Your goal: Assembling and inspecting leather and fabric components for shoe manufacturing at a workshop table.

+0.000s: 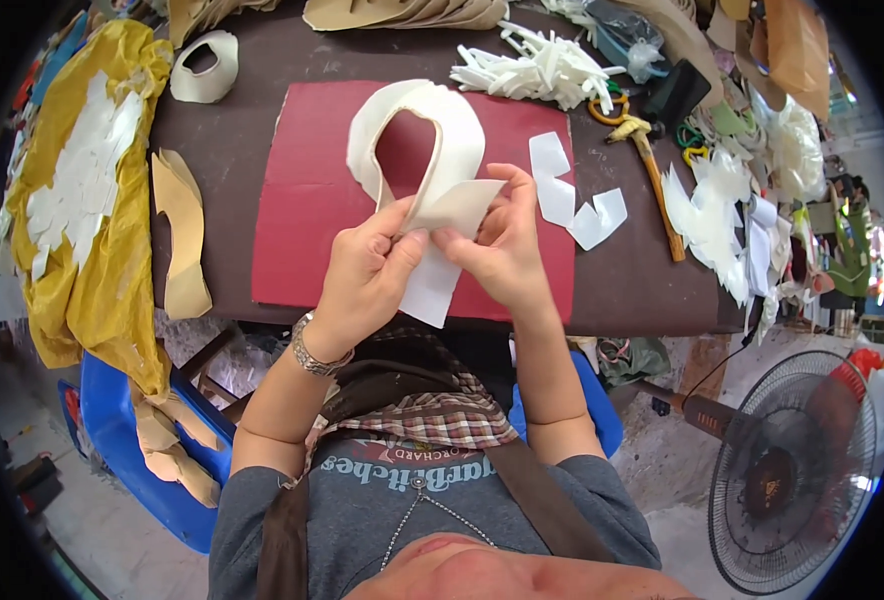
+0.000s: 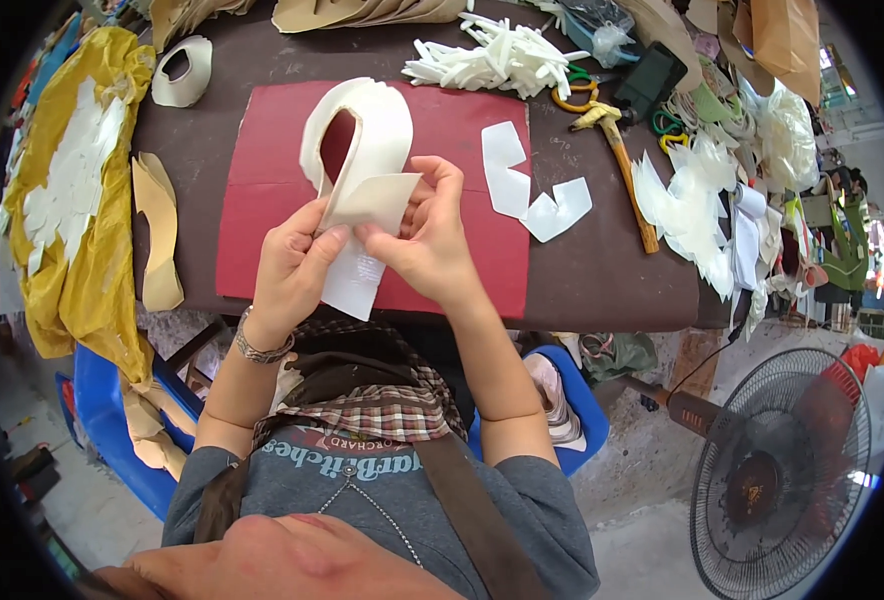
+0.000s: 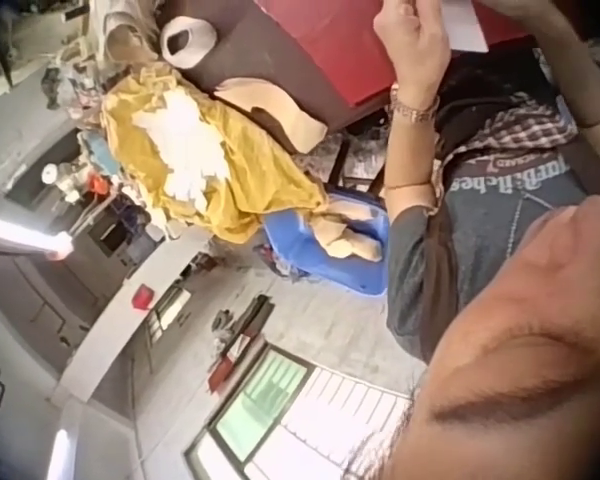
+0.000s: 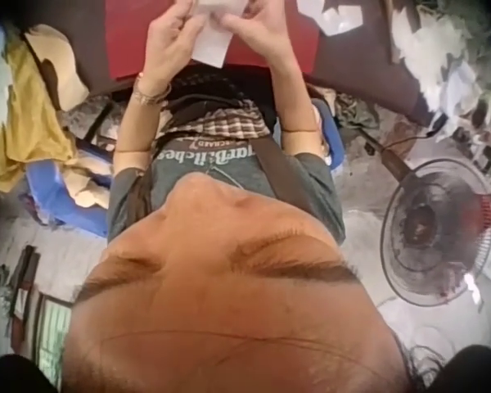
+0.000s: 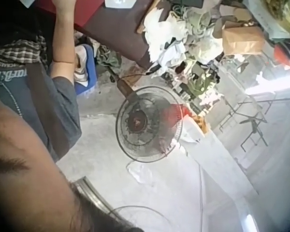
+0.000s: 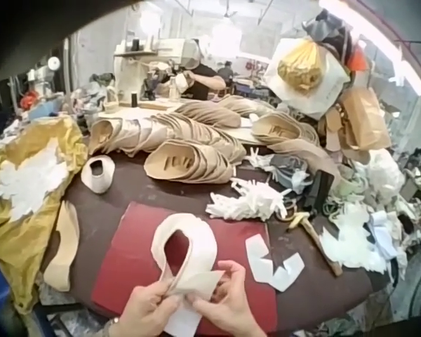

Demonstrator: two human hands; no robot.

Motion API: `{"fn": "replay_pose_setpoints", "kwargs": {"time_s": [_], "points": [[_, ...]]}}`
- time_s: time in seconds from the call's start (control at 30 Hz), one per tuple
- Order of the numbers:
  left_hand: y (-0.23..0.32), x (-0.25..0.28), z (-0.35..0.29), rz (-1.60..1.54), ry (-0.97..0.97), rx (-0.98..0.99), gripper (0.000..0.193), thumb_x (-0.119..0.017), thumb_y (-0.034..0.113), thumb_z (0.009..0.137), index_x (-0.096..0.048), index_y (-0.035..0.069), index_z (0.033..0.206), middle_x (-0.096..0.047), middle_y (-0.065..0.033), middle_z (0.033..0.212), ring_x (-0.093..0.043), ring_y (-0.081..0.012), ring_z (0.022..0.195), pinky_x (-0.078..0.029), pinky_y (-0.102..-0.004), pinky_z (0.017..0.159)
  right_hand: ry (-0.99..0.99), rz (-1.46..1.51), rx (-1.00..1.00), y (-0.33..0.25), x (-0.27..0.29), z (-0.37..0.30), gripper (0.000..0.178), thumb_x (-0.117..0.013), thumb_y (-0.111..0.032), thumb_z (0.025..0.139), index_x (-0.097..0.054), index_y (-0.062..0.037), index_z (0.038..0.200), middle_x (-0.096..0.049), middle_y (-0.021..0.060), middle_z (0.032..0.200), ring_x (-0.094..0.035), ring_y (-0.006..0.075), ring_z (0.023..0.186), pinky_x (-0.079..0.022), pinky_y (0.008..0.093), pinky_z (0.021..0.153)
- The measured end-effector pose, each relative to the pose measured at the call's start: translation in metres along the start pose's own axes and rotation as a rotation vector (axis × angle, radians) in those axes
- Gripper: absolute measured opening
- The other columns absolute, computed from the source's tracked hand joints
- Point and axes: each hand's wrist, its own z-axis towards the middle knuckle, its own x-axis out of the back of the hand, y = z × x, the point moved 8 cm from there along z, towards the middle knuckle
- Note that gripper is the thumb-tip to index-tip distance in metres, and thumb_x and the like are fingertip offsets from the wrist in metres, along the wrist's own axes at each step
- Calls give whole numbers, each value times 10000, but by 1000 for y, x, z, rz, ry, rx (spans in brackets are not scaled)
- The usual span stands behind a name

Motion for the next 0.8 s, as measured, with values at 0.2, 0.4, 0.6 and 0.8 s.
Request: {"fn": "replay_pose_setpoints", "kwargs": {"time_s": [0.2, 0.4, 0.6, 0.8], "points": [[-23, -11, 7, 48, -46, 57, 302, -513, 64, 957, -560, -34, 1239, -664, -43, 920, -587, -75, 789, -495, -246, 688, 248, 141, 134, 4, 11, 4, 771, -716, 71, 782, -202, -57, 1342, -592, 146, 1080, -640, 192, 960, -550, 292, 804], [-60, -28, -18, -171, -122, 270, 266, -527, 76, 953, -582, -16, 1196, -678, -94, 903, -622, -105, 784, -503, -286, 680, 414, 24, 308, -7, 28, 11, 776, -746, 17, 792, -210, -66, 1348, -610, 113, 1007, -634, 149, 842, -539, 262, 707], [34, 53, 12, 637, 109, -206, 263, -587, 81, 890, -633, 64, 1148, -652, -205, 801, -660, -256, 634, -492, -320, 594, 87, 95, 132, 1, 65, 19, 541, -737, -77, 838, -394, -43, 1255, -613, 74, 933, -597, 105, 703, -487, 216, 603], [-10, 27, 5, 992, -303, 22, 263, -574, 58, 897, -630, 15, 1150, -664, -200, 826, -672, -236, 678, -502, -308, 646, 284, -864, 392, -23, 102, 122, 192, -740, -148, 826, -617, -4, 860, -605, 55, 781, -581, 113, 641, -465, 258, 571]]}}
